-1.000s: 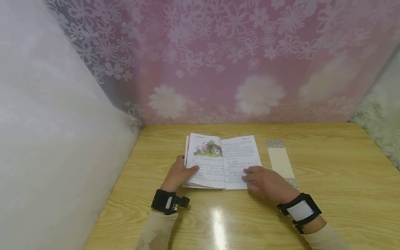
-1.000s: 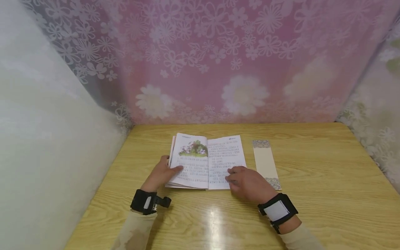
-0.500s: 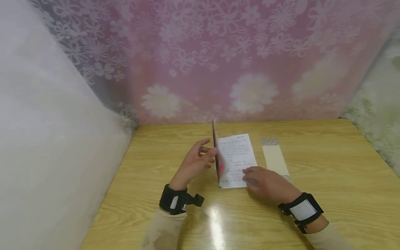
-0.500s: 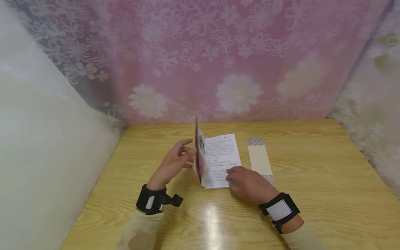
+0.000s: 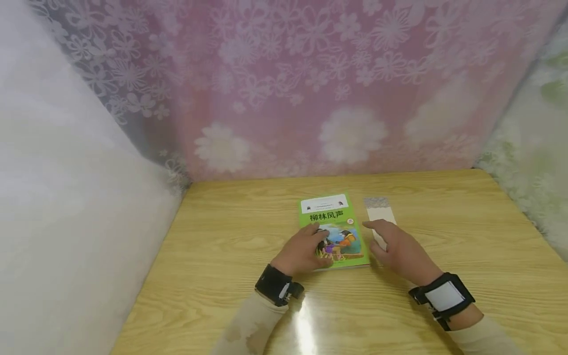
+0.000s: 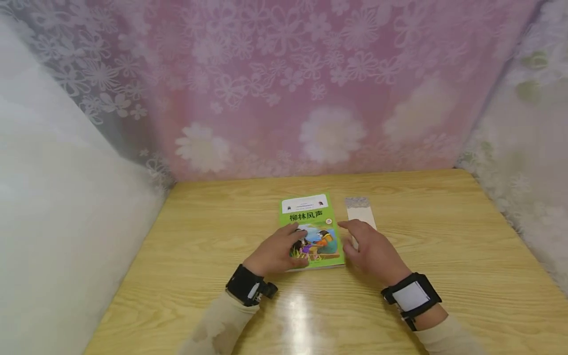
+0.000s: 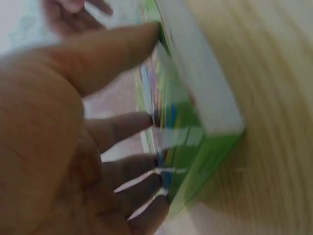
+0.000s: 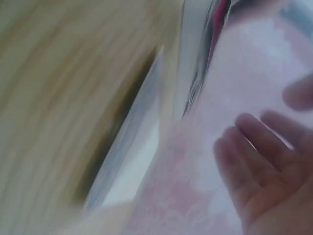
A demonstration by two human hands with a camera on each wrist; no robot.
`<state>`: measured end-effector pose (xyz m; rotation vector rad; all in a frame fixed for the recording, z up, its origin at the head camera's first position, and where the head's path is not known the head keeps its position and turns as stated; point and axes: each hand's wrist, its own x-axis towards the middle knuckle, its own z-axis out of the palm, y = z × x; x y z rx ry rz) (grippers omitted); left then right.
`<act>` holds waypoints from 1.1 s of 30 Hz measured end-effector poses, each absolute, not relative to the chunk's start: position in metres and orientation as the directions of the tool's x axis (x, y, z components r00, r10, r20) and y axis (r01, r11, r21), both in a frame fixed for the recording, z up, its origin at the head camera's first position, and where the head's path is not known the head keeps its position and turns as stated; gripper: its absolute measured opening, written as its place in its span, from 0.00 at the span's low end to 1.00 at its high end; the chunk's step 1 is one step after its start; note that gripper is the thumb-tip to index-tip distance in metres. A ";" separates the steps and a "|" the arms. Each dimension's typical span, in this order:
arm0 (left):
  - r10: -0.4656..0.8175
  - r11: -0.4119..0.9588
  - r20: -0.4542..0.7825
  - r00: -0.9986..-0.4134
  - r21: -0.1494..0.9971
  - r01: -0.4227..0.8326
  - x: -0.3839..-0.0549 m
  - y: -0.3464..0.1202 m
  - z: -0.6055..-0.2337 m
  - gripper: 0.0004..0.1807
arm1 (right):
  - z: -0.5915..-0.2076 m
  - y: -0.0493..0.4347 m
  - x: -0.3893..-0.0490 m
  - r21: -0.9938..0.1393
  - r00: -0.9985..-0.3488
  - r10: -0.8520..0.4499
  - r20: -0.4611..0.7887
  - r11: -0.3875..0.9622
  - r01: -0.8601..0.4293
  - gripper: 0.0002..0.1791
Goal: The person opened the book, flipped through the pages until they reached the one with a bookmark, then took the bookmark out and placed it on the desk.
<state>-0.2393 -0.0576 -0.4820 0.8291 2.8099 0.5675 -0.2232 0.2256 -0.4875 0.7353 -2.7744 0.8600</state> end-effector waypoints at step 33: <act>0.578 0.781 -0.028 -0.816 0.308 0.543 -0.241 -0.051 -0.477 0.40 | -0.502 0.191 -0.225 -0.278 -0.757 -0.582 0.298 0.706 -0.652 0.13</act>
